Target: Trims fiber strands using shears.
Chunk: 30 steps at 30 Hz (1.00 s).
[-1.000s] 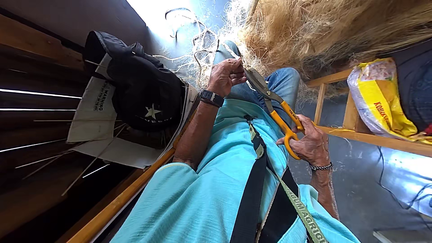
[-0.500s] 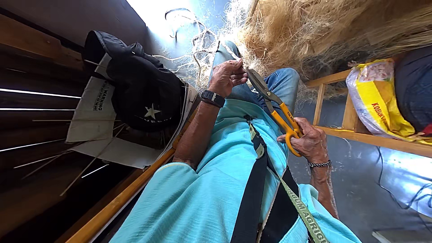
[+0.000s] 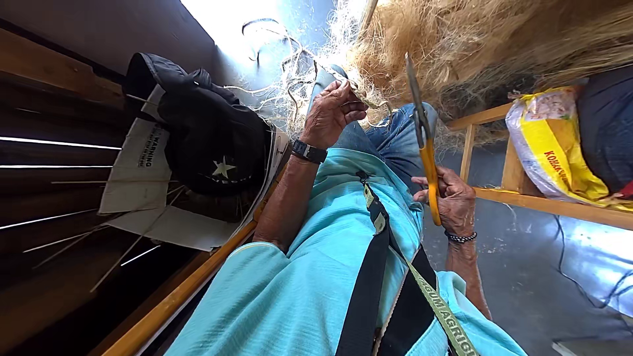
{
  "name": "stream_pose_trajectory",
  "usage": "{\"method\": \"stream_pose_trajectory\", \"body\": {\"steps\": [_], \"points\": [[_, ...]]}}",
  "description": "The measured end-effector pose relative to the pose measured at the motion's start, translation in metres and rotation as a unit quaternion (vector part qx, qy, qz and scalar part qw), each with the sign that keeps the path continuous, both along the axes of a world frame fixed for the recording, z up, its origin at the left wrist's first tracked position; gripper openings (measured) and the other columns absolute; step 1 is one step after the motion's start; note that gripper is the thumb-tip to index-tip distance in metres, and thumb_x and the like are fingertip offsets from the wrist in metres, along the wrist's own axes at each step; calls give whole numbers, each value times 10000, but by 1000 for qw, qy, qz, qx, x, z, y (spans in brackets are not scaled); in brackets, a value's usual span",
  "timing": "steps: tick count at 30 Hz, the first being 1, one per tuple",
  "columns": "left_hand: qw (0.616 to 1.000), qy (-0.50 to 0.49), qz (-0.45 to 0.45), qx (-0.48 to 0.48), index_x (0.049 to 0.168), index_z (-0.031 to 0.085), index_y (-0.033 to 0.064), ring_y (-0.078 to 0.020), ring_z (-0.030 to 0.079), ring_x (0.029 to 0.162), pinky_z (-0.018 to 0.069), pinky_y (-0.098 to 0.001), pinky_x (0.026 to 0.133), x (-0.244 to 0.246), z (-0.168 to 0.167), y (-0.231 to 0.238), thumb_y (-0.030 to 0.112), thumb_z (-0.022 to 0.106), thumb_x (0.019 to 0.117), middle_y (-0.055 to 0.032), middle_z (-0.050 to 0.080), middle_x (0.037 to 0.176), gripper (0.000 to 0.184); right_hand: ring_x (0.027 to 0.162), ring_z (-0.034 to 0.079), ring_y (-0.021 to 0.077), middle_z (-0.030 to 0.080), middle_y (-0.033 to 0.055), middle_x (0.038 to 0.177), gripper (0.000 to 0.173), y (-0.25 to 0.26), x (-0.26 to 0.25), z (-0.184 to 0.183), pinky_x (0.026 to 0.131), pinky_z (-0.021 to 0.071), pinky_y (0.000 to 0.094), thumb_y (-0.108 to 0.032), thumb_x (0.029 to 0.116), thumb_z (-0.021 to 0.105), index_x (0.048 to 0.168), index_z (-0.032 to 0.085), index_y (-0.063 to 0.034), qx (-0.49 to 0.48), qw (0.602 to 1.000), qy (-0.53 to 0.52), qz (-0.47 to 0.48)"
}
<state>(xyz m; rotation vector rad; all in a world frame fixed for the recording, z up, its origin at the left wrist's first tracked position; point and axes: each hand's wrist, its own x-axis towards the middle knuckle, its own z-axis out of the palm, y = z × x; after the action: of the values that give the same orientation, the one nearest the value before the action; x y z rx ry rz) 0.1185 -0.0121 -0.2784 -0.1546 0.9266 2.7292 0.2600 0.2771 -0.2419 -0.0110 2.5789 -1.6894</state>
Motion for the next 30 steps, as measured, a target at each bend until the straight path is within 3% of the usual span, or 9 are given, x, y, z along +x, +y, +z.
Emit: {"method": "stream_pose_trajectory", "body": {"steps": [6,9,14,17,19,22,26,28,30], "points": [[996,75,-49,10,1007,569,85,-212,725,816,624,-384,751,17,15,11,150,404,1057,-106,717,922,185,856,757,185,729,73,1196,614,-14,-35,14,753,662,366,-206,821,832,1332,548,-21,-68,993,99,9],[991,103,-86,18,1018,582,79,-222,726,821,624,-398,765,29,15,24,159,447,1044,-116,719,922,159,870,755,177,703,62,1264,592,-27,-56,22,729,666,344,-160,843,826,1344,528,-60,-126,980,149,49],[980,160,-114,19,997,596,75,-231,728,852,627,-402,755,37,23,36,124,490,1043,-129,715,970,126,870,742,200,708,133,1222,593,-37,-83,1,718,654,367,-197,808,858,1278,558,5,-162,965,179,100],[968,227,-100,-42,1035,618,50,-232,736,861,640,-395,708,34,35,29,89,506,1034,-132,726,1015,118,915,715,128,717,62,1150,574,-43,-88,-3,785,633,309,-170,801,855,1277,582,-3,-168,967,147,123],[944,302,-75,-113,1067,628,25,-215,738,863,646,-379,695,32,43,23,78,522,1036,-122,729,1049,122,843,709,119,716,50,1078,557,-47,-94,-4,711,634,298,-101,782,843,1270,591,0,-183,966,130,127],[894,389,-11,-221,1093,644,-19,-158,697,845,617,-340,694,33,58,15,43,547,1012,-105,699,1072,141,875,750,138,752,37,1040,534,-54,-101,0,704,652,299,7,769,795,1247,558,-20,-209,964,96,135],[842,453,90,-281,1121,674,-4,-141,661,889,582,-292,677,28,69,9,99,592,1014,-100,668,1120,170,851,703,114,700,80,1019,542,-66,-104,-1,773,625,295,-44,754,840,1221,583,53,-146,973,142,111],[846,450,119,-261,1143,680,39,-101,635,859,551,-259,653,26,68,9,124,595,1020,-65,655,1156,172,885,704,110,712,107,1045,547,-73,-104,0,808,621,302,-107,753,867,1208,615,61,-87,976,184,76],[875,424,120,-201,1171,666,81,-86,626,810,547,-255,619,26,62,8,136,594,1028,-40,648,1181,169,859,703,105,722,107,1022,534,-80,-103,2,773,616,298,-155,767,866,1201,631,50,-30,975,219,39]]}}
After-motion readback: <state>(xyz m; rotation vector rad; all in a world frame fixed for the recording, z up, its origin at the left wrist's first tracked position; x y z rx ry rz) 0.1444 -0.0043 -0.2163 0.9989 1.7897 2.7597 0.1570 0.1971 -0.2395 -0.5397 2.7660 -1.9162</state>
